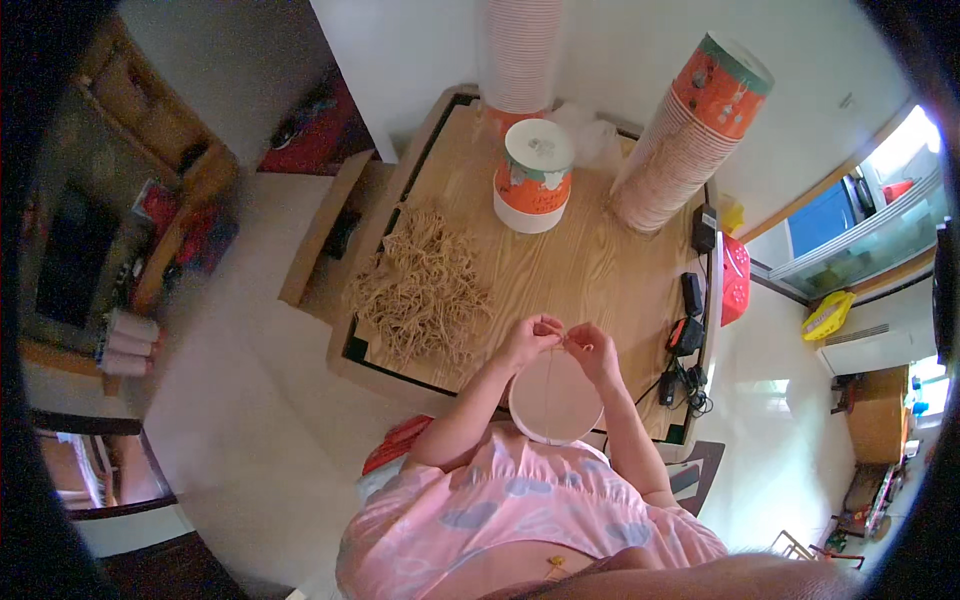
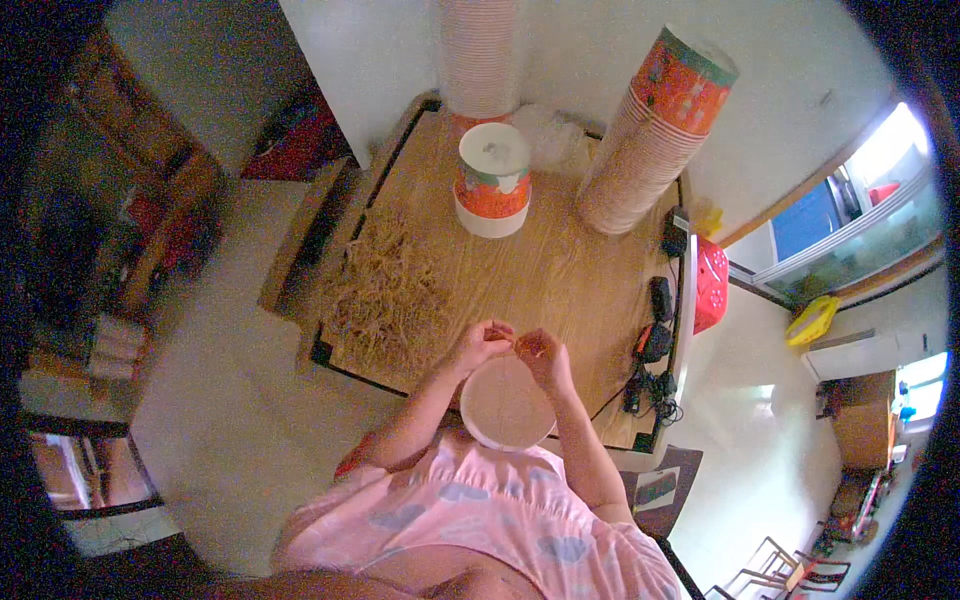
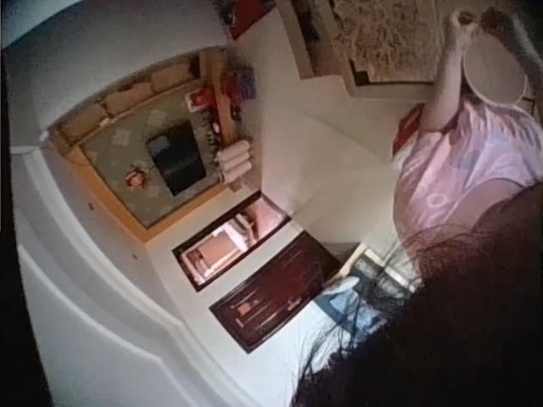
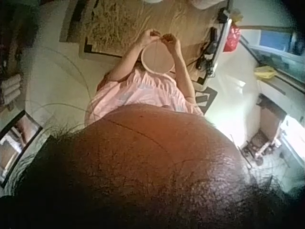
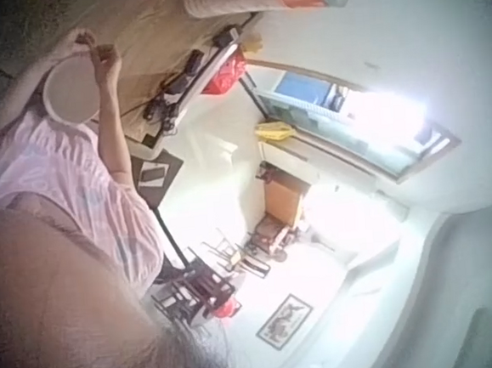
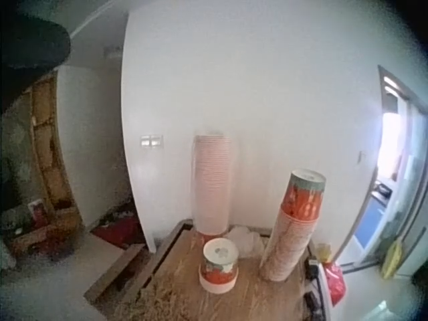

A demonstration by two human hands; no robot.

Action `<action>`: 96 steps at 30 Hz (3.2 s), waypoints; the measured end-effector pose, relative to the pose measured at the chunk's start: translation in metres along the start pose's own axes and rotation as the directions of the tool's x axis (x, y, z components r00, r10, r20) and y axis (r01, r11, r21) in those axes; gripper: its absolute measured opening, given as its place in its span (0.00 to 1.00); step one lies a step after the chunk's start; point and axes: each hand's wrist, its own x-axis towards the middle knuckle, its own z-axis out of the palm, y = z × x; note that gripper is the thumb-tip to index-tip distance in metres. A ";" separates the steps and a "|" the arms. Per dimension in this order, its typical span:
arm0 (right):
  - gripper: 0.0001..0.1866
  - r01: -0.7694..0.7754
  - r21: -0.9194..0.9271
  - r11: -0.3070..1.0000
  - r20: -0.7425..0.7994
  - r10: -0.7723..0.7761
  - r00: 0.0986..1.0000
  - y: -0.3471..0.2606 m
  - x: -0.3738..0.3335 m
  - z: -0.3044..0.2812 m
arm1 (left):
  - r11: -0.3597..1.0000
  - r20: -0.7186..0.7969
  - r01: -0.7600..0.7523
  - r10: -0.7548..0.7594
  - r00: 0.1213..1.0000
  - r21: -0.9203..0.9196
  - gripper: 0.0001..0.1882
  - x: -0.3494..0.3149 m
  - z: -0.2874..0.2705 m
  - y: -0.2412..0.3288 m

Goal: The person is handling and inspecting paper bowls, likely for a packaging or product preparation task.

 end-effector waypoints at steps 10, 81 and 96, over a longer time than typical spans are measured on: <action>0.05 0.010 -0.005 1.000 0.003 -0.010 1.000 0.007 -0.002 0.001 | 0.993 0.025 0.114 -0.114 0.993 -0.014 0.07 -0.002 0.008 0.012; 0.05 0.094 -0.188 0.978 -0.087 -0.112 0.990 -0.001 -0.002 0.000 | 0.962 -0.124 -0.142 0.174 0.977 0.234 0.09 0.004 0.007 -0.004; 0.03 0.099 -0.202 0.974 -0.133 -0.128 0.983 0.012 0.000 0.006 | 0.816 -0.163 -0.185 0.321 0.933 0.548 0.06 0.000 0.013 -0.001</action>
